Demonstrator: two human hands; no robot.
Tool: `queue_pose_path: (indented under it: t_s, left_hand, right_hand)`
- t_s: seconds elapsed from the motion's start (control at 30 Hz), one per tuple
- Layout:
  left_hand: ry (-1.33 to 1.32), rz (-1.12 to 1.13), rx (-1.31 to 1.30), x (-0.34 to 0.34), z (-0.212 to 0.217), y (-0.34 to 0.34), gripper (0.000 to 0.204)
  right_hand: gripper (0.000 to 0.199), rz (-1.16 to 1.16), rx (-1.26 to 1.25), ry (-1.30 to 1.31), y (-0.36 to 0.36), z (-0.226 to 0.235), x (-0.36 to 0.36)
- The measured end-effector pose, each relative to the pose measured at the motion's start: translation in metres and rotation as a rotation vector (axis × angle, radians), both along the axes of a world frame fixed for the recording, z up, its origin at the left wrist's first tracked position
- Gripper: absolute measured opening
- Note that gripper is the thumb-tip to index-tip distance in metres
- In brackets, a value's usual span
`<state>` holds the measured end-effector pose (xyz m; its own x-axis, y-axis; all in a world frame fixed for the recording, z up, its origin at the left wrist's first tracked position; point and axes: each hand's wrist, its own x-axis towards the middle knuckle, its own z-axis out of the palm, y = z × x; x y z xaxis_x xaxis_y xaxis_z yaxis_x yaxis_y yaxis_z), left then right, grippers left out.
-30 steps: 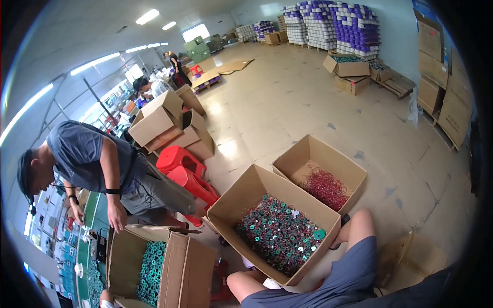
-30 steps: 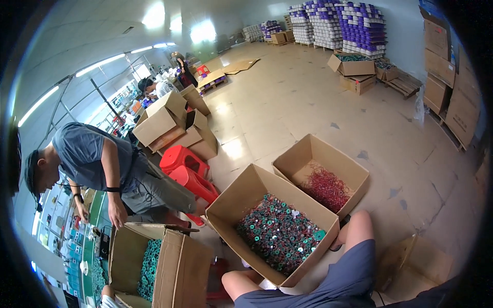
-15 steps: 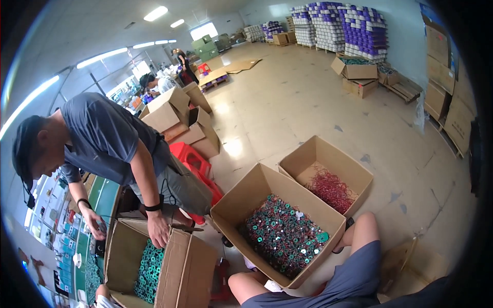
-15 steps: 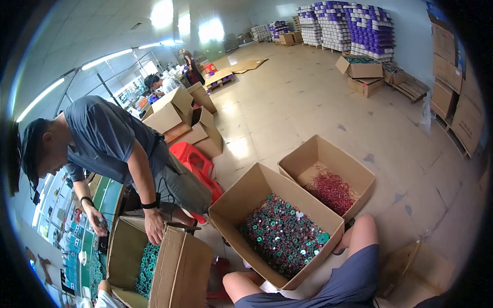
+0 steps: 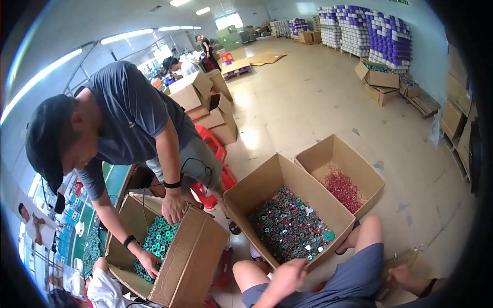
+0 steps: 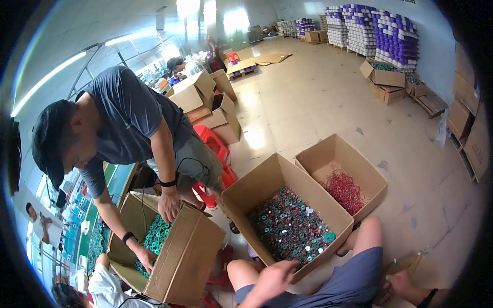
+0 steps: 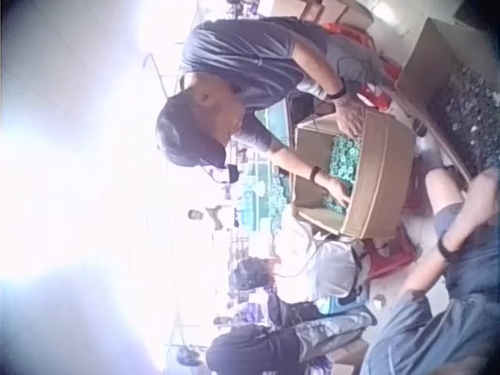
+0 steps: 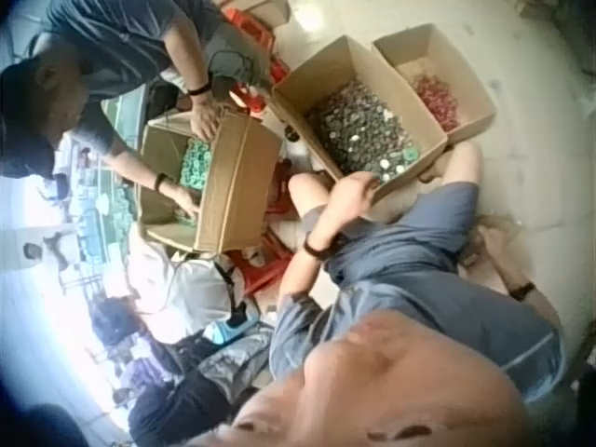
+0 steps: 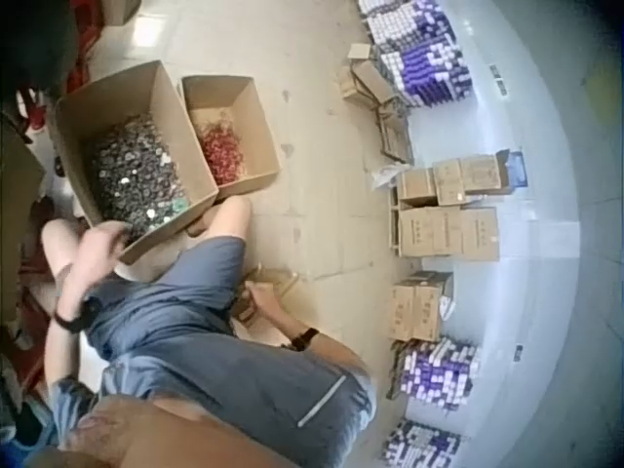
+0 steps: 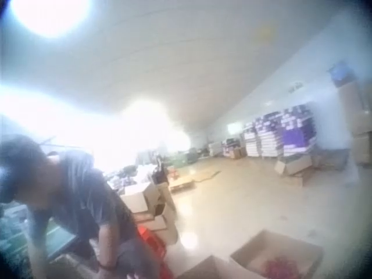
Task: The worker is sorting through boxes of green plastic rings and other small components in a manufacturing environment.
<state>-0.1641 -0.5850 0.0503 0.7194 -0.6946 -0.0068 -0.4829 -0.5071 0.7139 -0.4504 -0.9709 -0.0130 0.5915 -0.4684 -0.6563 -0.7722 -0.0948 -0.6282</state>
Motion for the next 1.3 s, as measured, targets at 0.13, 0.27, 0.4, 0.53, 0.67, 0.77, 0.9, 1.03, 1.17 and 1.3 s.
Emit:
queue_pose_path:
  t_s: [0.13, 0.27, 0.4, 0.53, 0.67, 0.77, 0.9, 1.03, 1.17, 1.3]
  left_hand:
    - [0.053, -0.176, -0.408, -0.019, 0.005, -0.071, 0.056]
    - [-0.071, -0.078, -0.443, -0.034, 0.015, -0.091, 0.061]
    - [0.146, -0.057, -0.404, -0.032, -0.012, -0.054, 0.053]
    - [0.267, 0.133, -0.445, -0.050, -0.011, -0.022, 0.037]
    - [0.430, 0.223, -0.383, -0.068, -0.005, -0.004, 0.040]
    - [0.368, 0.299, -0.458, -0.076, -0.014, -0.003, 0.039]
    - [0.447, 0.320, -0.448, -0.074, -0.009, -0.009, 0.039]
    - [0.517, 0.290, -0.472, -0.070, 0.001, -0.014, 0.040]
    - [0.340, 0.312, -0.478, -0.071, -0.022, -0.021, 0.045]
    - [0.233, 0.314, -0.511, -0.070, -0.050, -0.021, 0.049]
  right_hand:
    - [0.052, 0.211, -0.061, -0.140, 0.044, 0.098, 0.113]
    - [0.051, 0.499, 0.160, -0.293, 0.092, 0.145, 0.184]
    - [0.043, 0.694, 0.315, -0.489, 0.135, 0.137, 0.208]
    - [0.015, 0.589, 0.586, -0.671, 0.176, 0.109, 0.222]
    - [0.016, 0.754, 0.109, -0.730, 0.200, 0.091, 0.220]
    - [0.018, 0.855, -0.100, -1.002, 0.198, 0.070, 0.219]
    - [0.016, 0.722, 0.217, -0.748, 0.192, 0.064, 0.212]
    - [0.012, 0.544, 0.352, -0.681, 0.183, 0.042, 0.212]
    - [0.013, 0.458, 0.427, -0.623, 0.183, 0.039, 0.216]
    - [0.011, 0.377, 0.424, -0.638, 0.187, 0.030, 0.217]
